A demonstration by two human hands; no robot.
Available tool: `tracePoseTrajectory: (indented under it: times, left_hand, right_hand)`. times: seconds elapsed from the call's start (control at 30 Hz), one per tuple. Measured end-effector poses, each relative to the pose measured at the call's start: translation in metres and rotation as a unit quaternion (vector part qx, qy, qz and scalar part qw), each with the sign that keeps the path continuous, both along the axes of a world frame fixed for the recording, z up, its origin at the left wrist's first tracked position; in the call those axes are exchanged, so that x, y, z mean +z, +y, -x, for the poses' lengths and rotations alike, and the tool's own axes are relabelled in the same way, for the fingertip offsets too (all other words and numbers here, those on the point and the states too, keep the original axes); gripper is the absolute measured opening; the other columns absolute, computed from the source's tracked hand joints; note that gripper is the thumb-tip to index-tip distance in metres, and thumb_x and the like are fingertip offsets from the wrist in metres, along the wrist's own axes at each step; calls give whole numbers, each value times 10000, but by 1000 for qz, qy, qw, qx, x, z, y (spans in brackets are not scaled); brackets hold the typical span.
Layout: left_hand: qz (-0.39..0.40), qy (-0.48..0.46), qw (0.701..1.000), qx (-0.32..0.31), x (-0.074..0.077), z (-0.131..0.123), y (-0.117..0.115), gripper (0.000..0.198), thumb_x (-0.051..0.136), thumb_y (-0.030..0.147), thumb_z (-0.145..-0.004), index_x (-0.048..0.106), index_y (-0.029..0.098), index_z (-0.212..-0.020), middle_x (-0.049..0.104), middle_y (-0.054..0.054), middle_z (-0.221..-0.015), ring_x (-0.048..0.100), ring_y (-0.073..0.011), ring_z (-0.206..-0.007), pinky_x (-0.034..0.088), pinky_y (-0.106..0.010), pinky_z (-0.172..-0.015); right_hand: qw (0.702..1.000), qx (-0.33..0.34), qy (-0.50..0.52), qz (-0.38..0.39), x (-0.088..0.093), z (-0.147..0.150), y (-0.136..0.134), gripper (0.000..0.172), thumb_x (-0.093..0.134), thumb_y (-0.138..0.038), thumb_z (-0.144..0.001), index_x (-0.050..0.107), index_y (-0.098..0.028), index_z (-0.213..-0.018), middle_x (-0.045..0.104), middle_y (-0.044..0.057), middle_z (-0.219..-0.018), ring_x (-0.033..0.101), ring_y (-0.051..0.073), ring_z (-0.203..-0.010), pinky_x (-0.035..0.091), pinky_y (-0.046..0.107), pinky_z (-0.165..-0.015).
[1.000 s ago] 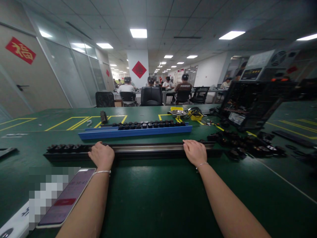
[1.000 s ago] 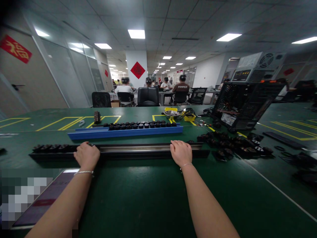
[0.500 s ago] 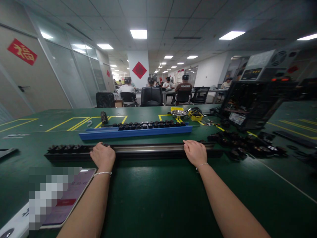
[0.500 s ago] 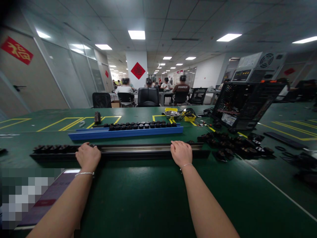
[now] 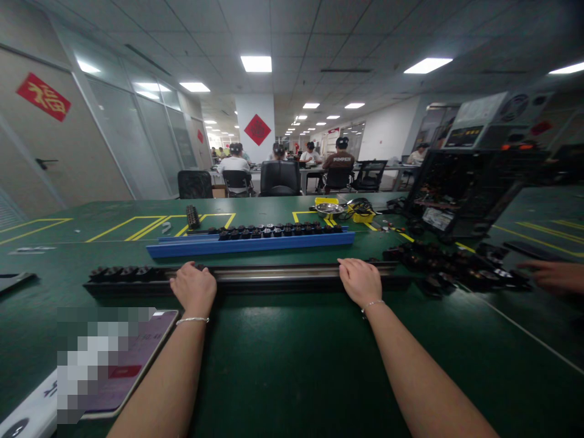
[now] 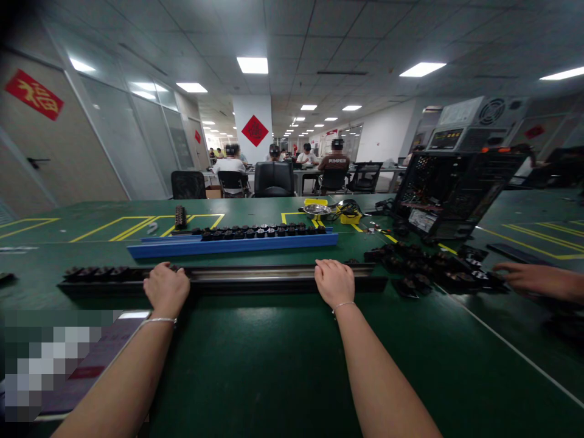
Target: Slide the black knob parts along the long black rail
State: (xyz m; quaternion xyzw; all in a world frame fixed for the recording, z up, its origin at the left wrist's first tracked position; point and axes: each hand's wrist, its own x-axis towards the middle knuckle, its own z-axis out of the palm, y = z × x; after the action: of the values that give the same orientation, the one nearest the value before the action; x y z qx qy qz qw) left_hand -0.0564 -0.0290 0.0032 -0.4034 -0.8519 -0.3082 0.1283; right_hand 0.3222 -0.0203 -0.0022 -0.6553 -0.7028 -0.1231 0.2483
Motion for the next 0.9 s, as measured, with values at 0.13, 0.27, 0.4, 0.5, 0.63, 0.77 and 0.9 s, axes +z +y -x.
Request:
tracePoseTrajectory:
  times: [0.13,0.27,0.4,0.5,0.63,0.77,0.9]
  left_hand:
    - [1,2,1000,-5,0,-2,0,415,477,274,-811,498,48,-1158,597,-200,-1109,526,-307,-1091,318,-406,-958]
    - [-6,-1,1000,-12,-1,-4,-1,410,470,272,-817,493,55,-1164,590,-195,-1113,517,-303,-1102,310,-417,-963]
    - [-4,-7,1000,-24,0,-6,-1,407,468,279,-825,483,62,-1169,585,-200,-1111,510,-299,-1110,313,-433,-965]
    - [-2,-3,1000,-28,1,-8,-2,404,471,275,-828,481,60,-1170,585,-199,-1111,505,-297,-1112,314,-433,-967]
    - [-3,4,999,-32,-1,-10,-2,407,471,280,-828,479,66,-1173,583,-190,-1112,501,-292,-1113,312,-421,-966]
    - [-4,1,999,-33,-1,-10,-2,394,473,290,-824,496,80,-1157,592,-171,-1103,510,-291,-1104,311,-412,-962]
    - [-3,-1,999,-36,1,-11,-2,372,477,296,-821,509,93,-1131,600,-164,-1098,516,-289,-1097,315,-407,-959]
  right_hand:
    - [1000,0,4,-2,0,0,0,392,329,-326,-896,654,-250,-1102,652,24,-1146,522,182,-1109,318,357,-900]
    - [1000,0,6,-3,-1,0,0,394,327,-328,-895,658,-249,-1095,654,27,-1141,523,184,-1106,316,357,-899]
    - [1000,1,5,-4,-1,0,0,397,318,-329,-898,657,-249,-1088,653,21,-1142,522,180,-1111,312,355,-900]
    - [1000,-2,2,-5,-1,0,1,398,312,-333,-901,656,-251,-1085,652,19,-1144,524,180,-1111,312,355,-895]
    - [1000,1,-7,-7,-1,-1,1,387,324,-326,-901,655,-250,-1086,654,20,-1140,532,180,-1100,318,350,-891]
    - [1000,-1,-10,-12,-1,0,1,376,341,-317,-898,659,-249,-1085,657,21,-1136,536,179,-1096,323,348,-887]
    - [1000,0,-8,-11,-1,0,1,377,338,-318,-898,659,-249,-1084,657,20,-1134,534,178,-1097,320,347,-886]
